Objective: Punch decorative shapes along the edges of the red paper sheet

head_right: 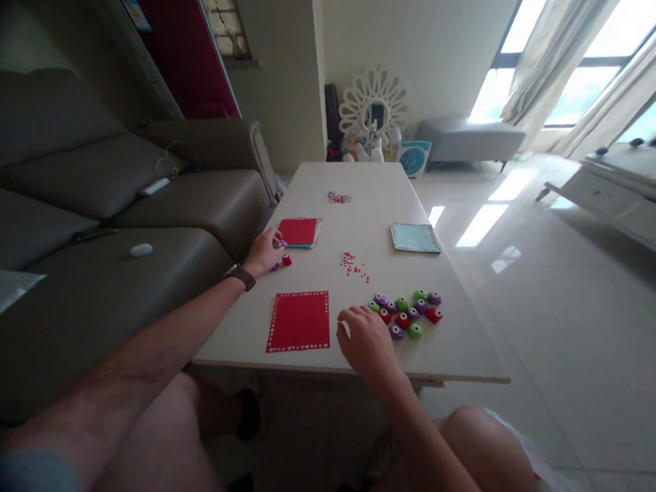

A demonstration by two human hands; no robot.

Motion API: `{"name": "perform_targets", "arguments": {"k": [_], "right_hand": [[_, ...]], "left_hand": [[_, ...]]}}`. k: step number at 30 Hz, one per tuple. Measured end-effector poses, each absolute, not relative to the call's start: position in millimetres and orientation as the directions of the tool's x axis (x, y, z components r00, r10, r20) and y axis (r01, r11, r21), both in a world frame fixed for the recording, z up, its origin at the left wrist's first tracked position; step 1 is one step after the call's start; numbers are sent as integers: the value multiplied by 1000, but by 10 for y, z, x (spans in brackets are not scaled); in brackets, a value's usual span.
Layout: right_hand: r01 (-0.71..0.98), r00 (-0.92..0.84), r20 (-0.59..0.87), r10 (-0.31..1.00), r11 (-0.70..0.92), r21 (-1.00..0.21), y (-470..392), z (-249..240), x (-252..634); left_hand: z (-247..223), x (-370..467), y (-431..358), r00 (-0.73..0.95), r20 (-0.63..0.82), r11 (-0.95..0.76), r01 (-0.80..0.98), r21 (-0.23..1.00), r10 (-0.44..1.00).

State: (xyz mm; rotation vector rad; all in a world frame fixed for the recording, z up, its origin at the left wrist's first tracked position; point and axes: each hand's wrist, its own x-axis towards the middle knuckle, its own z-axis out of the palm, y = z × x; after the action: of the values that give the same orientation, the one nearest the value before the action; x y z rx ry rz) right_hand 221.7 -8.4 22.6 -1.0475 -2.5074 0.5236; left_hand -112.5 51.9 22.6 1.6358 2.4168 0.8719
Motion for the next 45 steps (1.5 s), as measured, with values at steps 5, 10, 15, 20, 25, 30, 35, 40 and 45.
{"name": "perform_targets", "arguments": {"k": [5, 10, 15, 20, 25, 30, 35, 40, 45], "right_hand": [[546, -585, 245, 773, 599, -586, -100, 175, 2400], [402, -637, 201, 744, 543, -737, -211, 153, 2415], [326, -774, 94, 626, 521, -789, -339, 302, 2238], [314, -824, 66, 562, 551, -773, -265, 363, 2014], [343, -819, 53, 572, 560, -754, -17, 185, 2012], [490, -692, 97, 715, 564, -664, 165, -94, 2243], [533, -696, 110, 710, 613, -584, 223, -132, 2265], [546, -717, 90, 691, 637, -545, 204, -116, 2198], [541, -748, 57, 662, 657, -525, 154, -61, 2141]], "left_hand": [[402, -409, 31, -100, 153, -46, 674, 737, 983], [407, 158, -507, 152, 33, -104, 488, 866, 988], [395, 205, -673, 260, -83, -28, 396, 918, 962], [347, 84, -670, 211, -150, 60, 380, 923, 966], [287, 0, -702, 190, -171, 59, 486, 872, 967], [214, -13, -862, 324, -170, -175, 802, 572, 931], [119, 67, -991, 374, -236, -266, 883, 387, 897], [37, 106, -1078, 372, -223, -304, 908, 287, 901], [11, 92, -1145, 378, -218, -318, 910, 267, 900]]}}
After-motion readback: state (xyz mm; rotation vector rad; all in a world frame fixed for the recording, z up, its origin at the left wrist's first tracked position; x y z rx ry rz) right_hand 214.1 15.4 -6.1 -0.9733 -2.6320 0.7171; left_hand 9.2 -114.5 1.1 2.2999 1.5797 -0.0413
